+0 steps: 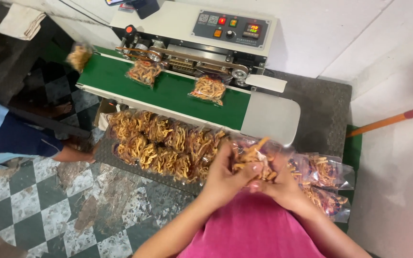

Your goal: The person is picking up small plastic bags filled with snacks and placing them onto the conveyor belt of a continuous band sealer machine to seal them.

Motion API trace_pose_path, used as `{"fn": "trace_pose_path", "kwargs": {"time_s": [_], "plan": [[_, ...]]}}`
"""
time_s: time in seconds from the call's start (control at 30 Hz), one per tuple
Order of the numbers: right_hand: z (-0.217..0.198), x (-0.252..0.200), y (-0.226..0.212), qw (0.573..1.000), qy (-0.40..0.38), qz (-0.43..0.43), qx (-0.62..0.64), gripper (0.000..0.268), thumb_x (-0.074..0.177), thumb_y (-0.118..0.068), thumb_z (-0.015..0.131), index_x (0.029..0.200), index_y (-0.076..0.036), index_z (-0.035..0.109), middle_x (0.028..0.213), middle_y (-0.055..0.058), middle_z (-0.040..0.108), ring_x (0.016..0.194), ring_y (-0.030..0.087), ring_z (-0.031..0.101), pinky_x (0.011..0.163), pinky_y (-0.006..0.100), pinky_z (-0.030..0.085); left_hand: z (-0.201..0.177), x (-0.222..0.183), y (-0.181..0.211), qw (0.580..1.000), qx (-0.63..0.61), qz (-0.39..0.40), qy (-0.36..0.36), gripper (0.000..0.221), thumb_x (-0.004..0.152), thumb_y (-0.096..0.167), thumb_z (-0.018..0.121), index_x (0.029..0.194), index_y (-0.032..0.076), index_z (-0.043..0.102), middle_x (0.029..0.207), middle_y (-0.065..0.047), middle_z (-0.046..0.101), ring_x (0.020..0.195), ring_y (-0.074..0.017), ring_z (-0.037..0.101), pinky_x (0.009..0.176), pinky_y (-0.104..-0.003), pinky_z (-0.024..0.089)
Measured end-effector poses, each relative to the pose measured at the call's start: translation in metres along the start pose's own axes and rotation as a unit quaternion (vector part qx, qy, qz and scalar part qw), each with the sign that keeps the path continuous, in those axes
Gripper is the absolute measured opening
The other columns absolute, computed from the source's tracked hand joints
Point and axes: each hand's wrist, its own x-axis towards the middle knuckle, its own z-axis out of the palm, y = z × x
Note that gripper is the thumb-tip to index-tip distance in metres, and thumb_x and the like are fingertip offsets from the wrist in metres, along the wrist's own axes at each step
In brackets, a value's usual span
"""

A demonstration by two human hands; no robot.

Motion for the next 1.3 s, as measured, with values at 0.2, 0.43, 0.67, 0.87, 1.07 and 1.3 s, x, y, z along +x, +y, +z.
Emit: {"fn": "trace_pose_path", "kwargs": {"time_s": [0.2, 0.43, 0.67, 0.87, 1.07, 1.3], "plan": [[-0.056, -0.037, 0.017, 0.986, -0.023, 0.166, 0.021, 0.061, 0.083, -0.023, 0.082, 0.133, -0.004, 0.053, 0.122, 0.022, 0.072, 0.116, 0.038, 0.074, 0.1, 0.049, 0.067, -0.01, 0.01, -0.023, 0.952, 0.236, 0.058, -0.189, 0.034, 0.099, 0.049, 0.065, 0.089, 0.021, 0.05, 0.095, 0.003, 0.052, 0.083, -0.0125, 0.053, 0.065, -0.025, 0.044], [-0.02, -0.031, -0.032, 0.997, -0.007, 0.001, -0.083, 0.087, 0.087, -0.053, 0.071, 0.151, -0.002, 0.04, 0.145, 0.02, 0.06, 0.134, 0.033, 0.062, 0.112, 0.046, 0.054, 0.019, 0.014, -0.003, 0.981, 0.131, 0.026, -0.139, 0.034, 0.102, 0.026, 0.068, 0.129, 0.007, 0.07, 0.112, -0.004, 0.076, 0.098, -0.0139, 0.072, 0.085, -0.028, 0.062], [-0.036, -0.034, -0.001, 0.963, 0.025, 0.071, 0.26, 0.059, 0.098, -0.025, 0.072, 0.146, -0.001, 0.048, 0.134, 0.03, 0.064, 0.122, 0.042, 0.067, 0.097, 0.054, 0.06, 0.02, 0.015, -0.012, 0.981, 0.131, 0.077, -0.123, 0.027, 0.1, 0.023, 0.07, 0.124, 0.01, 0.071, 0.137, -0.015, 0.071, 0.128, -0.0248, 0.069, 0.111, -0.037, 0.057], [-0.032, -0.031, -0.005, 0.988, 0.055, 0.091, 0.109, 0.077, 0.08, -0.017, 0.076, 0.15, -0.001, 0.049, 0.142, 0.023, 0.064, 0.13, 0.035, 0.065, 0.106, 0.048, 0.056, 0.025, 0.012, -0.007, 0.968, 0.18, 0.158, -0.074, 0.025, 0.105, 0.019, 0.066, 0.126, 0.006, 0.071, 0.128, -0.012, 0.075, 0.12, -0.0228, 0.074, 0.108, -0.035, 0.06], [-0.039, -0.039, 0.004, 0.996, 0.002, 0.087, -0.037, 0.089, 0.076, -0.016, 0.085, 0.154, -0.006, 0.043, 0.156, 0.016, 0.05, 0.144, 0.03, 0.048, 0.112, 0.041, 0.041, 0.012, 0.015, -0.016, 0.934, 0.232, 0.221, -0.161, 0.023, 0.109, 0.006, 0.06, 0.13, 0.004, 0.066, 0.131, -0.017, 0.073, 0.126, -0.0299, 0.072, 0.108, -0.038, 0.062], [-0.045, -0.044, 0.02, 0.996, -0.024, 0.062, -0.064, 0.035, 0.086, -0.037, 0.083, 0.104, -0.007, 0.076, 0.095, 0.008, 0.079, 0.09, 0.022, 0.073, 0.082, 0.036, 0.057, -0.001, 0.004, -0.011, 0.889, 0.293, 0.265, -0.229, 0.011, 0.104, 0.003, 0.066, 0.115, 0.0, 0.069, 0.121, -0.018, 0.074, 0.129, -0.0352, 0.07, 0.112, -0.042, 0.06]]}}
